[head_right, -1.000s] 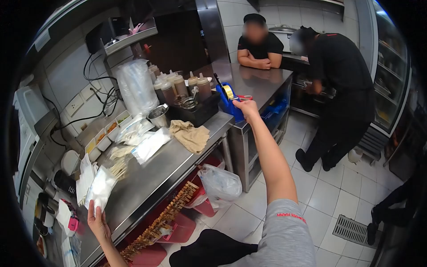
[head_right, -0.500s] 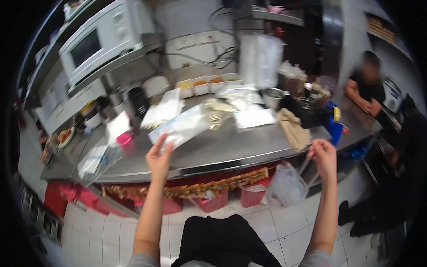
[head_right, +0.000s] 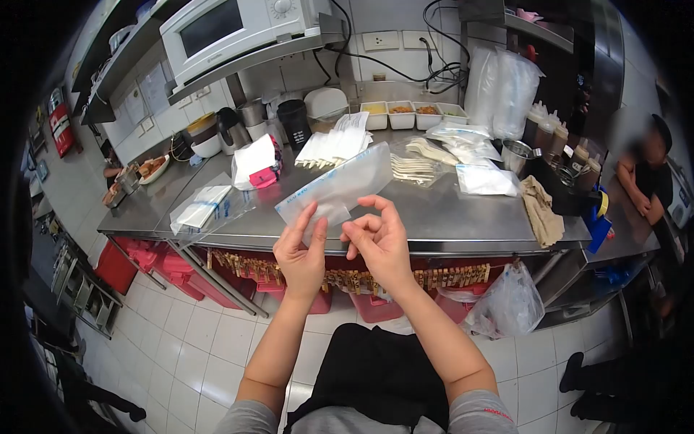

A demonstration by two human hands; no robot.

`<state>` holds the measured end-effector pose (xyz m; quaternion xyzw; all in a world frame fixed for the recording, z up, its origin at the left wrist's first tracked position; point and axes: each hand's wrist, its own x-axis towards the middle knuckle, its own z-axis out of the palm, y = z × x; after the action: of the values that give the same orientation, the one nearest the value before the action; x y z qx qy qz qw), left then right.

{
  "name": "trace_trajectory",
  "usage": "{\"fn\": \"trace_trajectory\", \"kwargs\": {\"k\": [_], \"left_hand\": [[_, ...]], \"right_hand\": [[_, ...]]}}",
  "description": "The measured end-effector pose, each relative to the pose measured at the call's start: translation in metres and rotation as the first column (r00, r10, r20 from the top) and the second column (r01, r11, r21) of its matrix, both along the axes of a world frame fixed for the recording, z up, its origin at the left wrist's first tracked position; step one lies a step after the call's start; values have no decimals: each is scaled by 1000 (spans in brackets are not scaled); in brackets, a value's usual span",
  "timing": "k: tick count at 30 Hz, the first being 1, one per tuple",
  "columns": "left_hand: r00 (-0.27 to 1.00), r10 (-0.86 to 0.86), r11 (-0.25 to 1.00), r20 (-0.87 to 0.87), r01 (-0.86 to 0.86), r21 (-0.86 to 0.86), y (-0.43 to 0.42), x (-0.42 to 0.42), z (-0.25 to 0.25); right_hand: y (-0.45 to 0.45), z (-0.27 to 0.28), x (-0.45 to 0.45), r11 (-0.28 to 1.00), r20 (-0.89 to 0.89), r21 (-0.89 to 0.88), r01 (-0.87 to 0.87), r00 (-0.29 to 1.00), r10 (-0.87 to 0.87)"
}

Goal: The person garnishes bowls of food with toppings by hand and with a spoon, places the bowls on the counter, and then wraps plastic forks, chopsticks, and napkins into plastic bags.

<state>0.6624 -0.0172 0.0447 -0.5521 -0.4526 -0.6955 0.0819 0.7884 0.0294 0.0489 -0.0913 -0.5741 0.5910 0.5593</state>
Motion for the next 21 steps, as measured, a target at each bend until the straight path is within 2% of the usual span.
{"fn": "trace_trajectory", "kwargs": {"k": [4,9,12,15,16,18,19,21], "left_hand": [[999,48,999,-5,-48,20,-7,-1,-2],[1000,18,998,10,-19,63,-15,5,-5],[1000,23,993,11,-24,114,-17,9,-6],[997,51,991,51,-57,120,-20,13,-8],[996,61,991,72,-69,116,-21,14,-8],[996,7,992,90,-18,122,-20,16,-16],[995,-20,992,97,7,124,-19,17,-19],[954,-200,968,223,157,195,-15,19,-22]], "right_hand": [[6,-5,-14,998,-14,-16,63,998,-63],[12,-9,-20,996,13,-26,90,996,-90],[10,-7,-20,991,113,4,136,984,-136],[4,-4,-21,979,166,-58,194,969,-183],[3,-5,-20,983,81,-174,55,996,-41],[0,-9,-17,902,-132,-352,-250,967,216],[1,-11,-16,901,-156,-347,-259,964,217],[2,-10,-12,900,-203,-336,-277,955,218]]}}
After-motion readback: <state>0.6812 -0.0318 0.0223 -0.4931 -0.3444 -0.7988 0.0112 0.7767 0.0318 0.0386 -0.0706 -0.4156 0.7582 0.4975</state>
